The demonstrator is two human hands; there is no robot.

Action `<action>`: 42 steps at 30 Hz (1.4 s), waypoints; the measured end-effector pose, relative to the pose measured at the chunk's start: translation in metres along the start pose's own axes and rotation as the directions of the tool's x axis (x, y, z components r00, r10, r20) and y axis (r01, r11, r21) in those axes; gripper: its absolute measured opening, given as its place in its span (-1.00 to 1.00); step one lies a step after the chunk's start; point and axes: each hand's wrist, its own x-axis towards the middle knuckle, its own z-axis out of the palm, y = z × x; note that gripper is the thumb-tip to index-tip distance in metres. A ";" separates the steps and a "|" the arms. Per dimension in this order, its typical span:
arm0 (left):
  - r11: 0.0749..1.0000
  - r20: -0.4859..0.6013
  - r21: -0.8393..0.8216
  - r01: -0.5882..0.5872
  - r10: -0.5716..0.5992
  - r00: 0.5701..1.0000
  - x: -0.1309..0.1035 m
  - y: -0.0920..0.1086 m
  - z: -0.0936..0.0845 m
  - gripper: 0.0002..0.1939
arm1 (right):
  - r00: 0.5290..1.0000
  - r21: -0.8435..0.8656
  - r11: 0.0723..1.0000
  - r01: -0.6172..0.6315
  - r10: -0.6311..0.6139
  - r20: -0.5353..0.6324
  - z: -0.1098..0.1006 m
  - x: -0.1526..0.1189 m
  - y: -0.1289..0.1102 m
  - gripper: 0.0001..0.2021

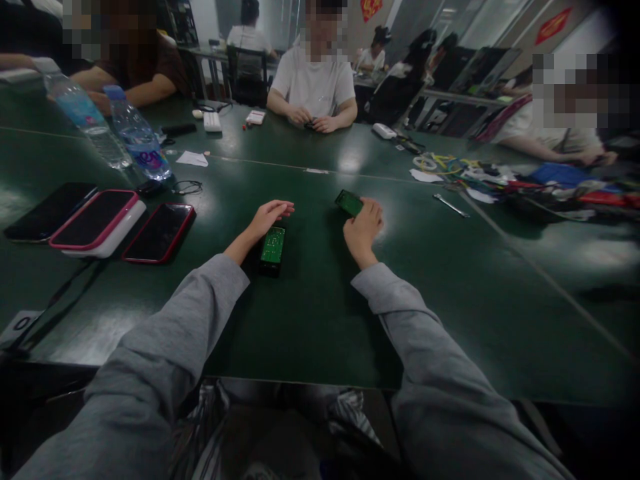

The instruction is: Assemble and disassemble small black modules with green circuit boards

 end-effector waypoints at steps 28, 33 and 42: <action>0.999 0.017 -0.048 0.004 -0.003 1.000 0.000 0.002 0.002 -0.78 | 0.902 -0.040 0.921 0.388 -0.371 0.221 0.014 -0.003 -0.002 -0.41; 0.996 0.052 -0.088 0.016 -0.011 0.999 -0.002 0.001 0.001 -0.76 | 0.941 0.009 0.944 0.331 -0.330 0.073 0.001 -0.008 -0.013 -0.44; 0.909 -0.083 -0.403 0.111 -0.156 0.984 -0.002 0.010 -0.004 -0.76 | 0.433 0.382 0.466 0.798 -0.884 0.174 -0.026 -0.110 -0.122 -0.62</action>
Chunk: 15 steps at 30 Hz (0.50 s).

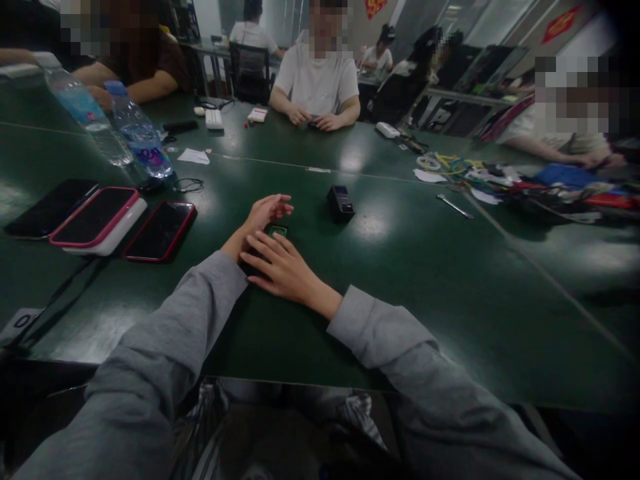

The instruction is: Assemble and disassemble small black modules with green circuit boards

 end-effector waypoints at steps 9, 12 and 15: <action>0.925 -0.185 -0.378 -0.031 -0.043 0.982 0.002 0.005 -0.021 -0.69 | 0.819 -0.074 0.817 -0.572 0.564 -0.106 0.008 0.014 0.091 -0.52; 0.963 -0.182 -0.266 -0.031 -0.019 0.983 0.004 0.003 -0.021 -0.65 | 0.711 -0.019 0.716 -0.698 0.689 -0.140 0.015 0.021 0.121 -0.47; 0.996 -0.139 -0.076 -0.046 0.035 0.990 0.007 0.000 -0.023 -0.61 | 0.693 0.053 0.706 -0.706 0.704 -0.158 0.019 0.021 0.129 -0.45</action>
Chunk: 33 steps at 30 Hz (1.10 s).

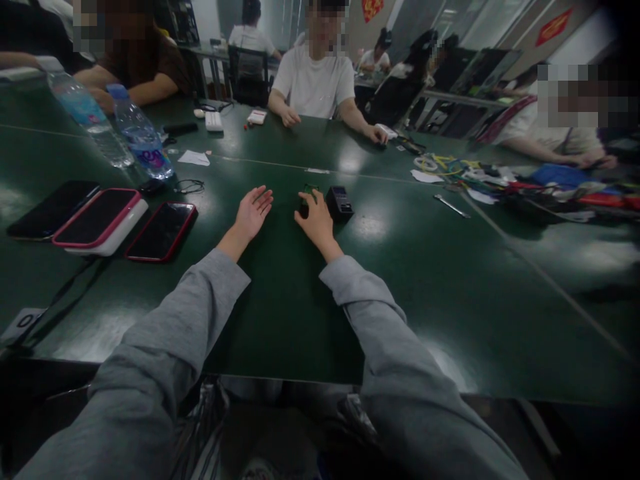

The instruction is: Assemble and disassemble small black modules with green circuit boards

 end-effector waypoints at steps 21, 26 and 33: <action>-0.010 0.640 0.758 -0.652 0.205 0.741 -0.025 -0.028 0.032 -0.69 | 0.985 0.250 0.962 -0.107 0.138 -0.108 0.016 0.016 0.023 -0.55; -0.038 0.625 0.773 -0.633 0.218 0.750 -0.026 -0.027 0.032 -0.66 | 0.987 0.228 0.970 -0.079 0.108 -0.119 0.014 0.012 0.019 -0.44; 0.073 0.522 0.813 -0.578 0.348 0.779 -0.029 -0.031 0.030 -0.34 | 0.977 0.411 0.894 -0.177 0.209 -0.035 0.016 0.017 0.027 -0.41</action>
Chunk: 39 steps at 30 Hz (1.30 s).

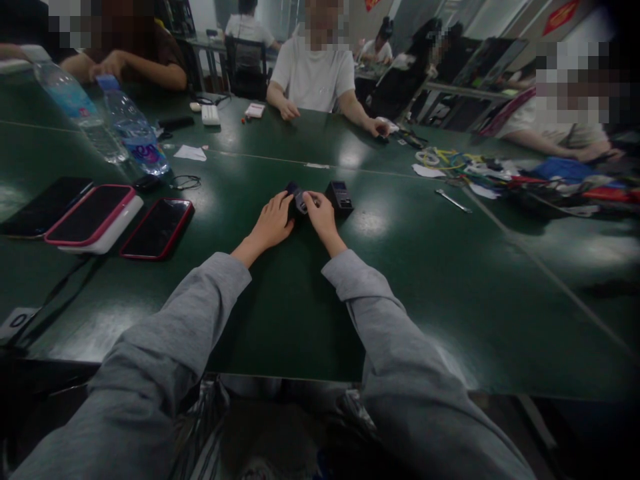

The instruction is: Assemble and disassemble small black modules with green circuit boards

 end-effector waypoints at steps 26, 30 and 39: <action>0.954 0.049 -0.254 0.161 -0.153 0.987 0.007 -0.009 -0.003 -0.17 | 0.929 -0.424 0.833 0.355 -0.365 0.061 -0.059 -0.040 -0.021 -0.54; 0.947 0.037 -0.253 0.198 -0.195 0.980 0.008 -0.005 -0.006 -0.24 | 0.964 -0.536 0.823 0.189 -0.259 -0.057 -0.080 -0.025 0.012 -0.40; 0.946 0.097 0.127 0.299 -0.312 0.945 0.026 0.019 0.002 -0.22 | 0.999 -0.579 0.815 0.018 -0.038 -0.022 -0.060 -0.015 0.018 -0.29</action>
